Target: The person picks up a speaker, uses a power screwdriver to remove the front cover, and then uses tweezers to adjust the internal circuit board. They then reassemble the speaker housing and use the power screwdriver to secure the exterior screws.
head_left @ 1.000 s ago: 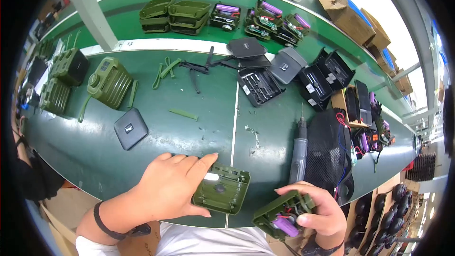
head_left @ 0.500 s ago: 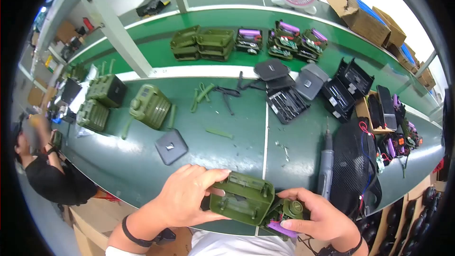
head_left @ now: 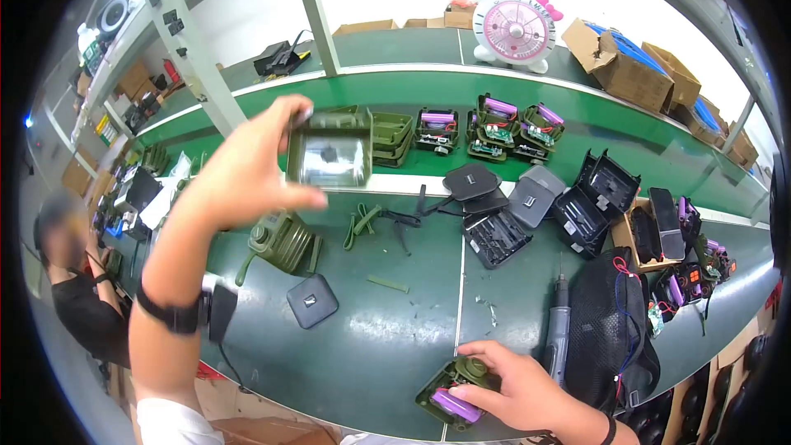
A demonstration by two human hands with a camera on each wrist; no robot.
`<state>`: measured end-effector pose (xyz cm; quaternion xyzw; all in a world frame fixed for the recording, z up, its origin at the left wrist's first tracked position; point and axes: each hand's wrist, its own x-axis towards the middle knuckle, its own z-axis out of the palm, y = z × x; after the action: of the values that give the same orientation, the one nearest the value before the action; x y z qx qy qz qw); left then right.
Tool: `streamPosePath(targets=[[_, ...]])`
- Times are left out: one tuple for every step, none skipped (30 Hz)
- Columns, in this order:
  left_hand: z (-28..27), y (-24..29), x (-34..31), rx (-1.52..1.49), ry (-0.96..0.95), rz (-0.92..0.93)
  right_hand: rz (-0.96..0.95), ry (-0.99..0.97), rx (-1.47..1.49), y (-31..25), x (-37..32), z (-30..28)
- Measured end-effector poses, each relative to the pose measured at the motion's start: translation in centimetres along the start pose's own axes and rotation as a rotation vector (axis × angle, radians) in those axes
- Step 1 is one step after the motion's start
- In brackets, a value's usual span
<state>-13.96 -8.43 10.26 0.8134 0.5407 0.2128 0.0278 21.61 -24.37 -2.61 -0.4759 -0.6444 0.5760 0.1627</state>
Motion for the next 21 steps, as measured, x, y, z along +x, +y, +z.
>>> streamPosePath(targets=[[-0.5, -0.6, 2.2, 0.056, -0.034, -0.060, -0.033, -0.023, -0.045, -0.3, 0.3, -0.1], [-0.1, -2.7, 4.4, 0.063, -0.023, -0.074, -0.067, -0.045, -0.091, -0.4, 0.6, -0.2], [0.4, -5.0, 6.4, 0.090, -0.014, -0.124, -0.097, -0.058, -0.112, -0.2, 1.0, -0.2], [0.6, -6.2, 8.3, 0.077, -0.053, -0.221, -0.103, -0.050, -0.113, 0.0, 1.6, -0.2], [1.0, -7.6, 9.9, 0.048, -0.100, -0.297, -0.122, -0.067, -0.132, 0.2, 2.0, -0.1], [1.7, -9.2, 10.9, 0.052, -0.097, -0.288, -0.141, -0.082, -0.151, 0.1, 2.3, -0.1], [2.7, -11.0, 11.9, 0.002, -0.114, -0.351, -0.126, -0.084, -0.163, -0.1, 2.4, 0.0], [3.8, -12.6, 12.7, -0.048, -0.131, -0.413, -0.128, -0.075, -0.162, -0.1, 2.5, 0.1], [5.2, -14.4, 13.1, -0.059, -0.123, -0.405, -0.170, -0.051, -0.215, 0.2, 2.5, 0.3], [6.0, -14.4, 13.2, -0.072, -0.118, -0.397, -0.209, -0.028, -0.268, 0.5, 2.5, 0.5], [6.4, -14.6, 13.2, -0.072, -0.212, -0.434, -0.216, -0.033, -0.285, 0.7, 2.6, 0.8], [6.6, -14.8, 13.3, -0.072, -0.218, -0.428, -0.211, -0.027, -0.280, 0.9, 2.5, 1.1], [6.9, -15.2, 13.2, -0.048, -0.181, -0.431, -0.261, 0.036, -0.310, 1.2, 2.4, 1.5], [7.8, -15.6, 12.9, -0.026, -0.153, -0.438, -0.302, 0.093, -0.334, 1.4, 2.2, 2.0], [6.6, -13.3, 12.7, 0.039, -0.186, -0.435, -0.300, 0.098, -0.330, 0.8, 2.0, 1.9], [6.3, -13.1, 12.2, 0.105, -0.096, -0.295, -0.331, 0.109, -0.336, 0.7, 1.9, 1.9], [6.0, -13.2, 11.5, -0.005, 0.024, -0.101, -0.326, 0.099, -0.363, 0.5, 1.9, 1.9], [4.8, -5.9, 8.6, -0.105, 0.104, -0.157, -0.326, 0.095, -0.393, 0.4, 1.9, 1.8], [4.2, -3.9, 6.4, -0.197, 0.046, 0.004, -0.295, 0.079, -0.364, 0.8, 1.9, 2.0], [3.3, 0.6, 2.9, -0.178, -0.041, -0.043, -0.344, 0.093, -0.406, 1.1, 2.0, 2.0], [4.1, 3.8, -0.8, -0.280, -0.056, -0.016, -0.411, 0.113, -0.461, 1.2, 2.2, 1.9]])
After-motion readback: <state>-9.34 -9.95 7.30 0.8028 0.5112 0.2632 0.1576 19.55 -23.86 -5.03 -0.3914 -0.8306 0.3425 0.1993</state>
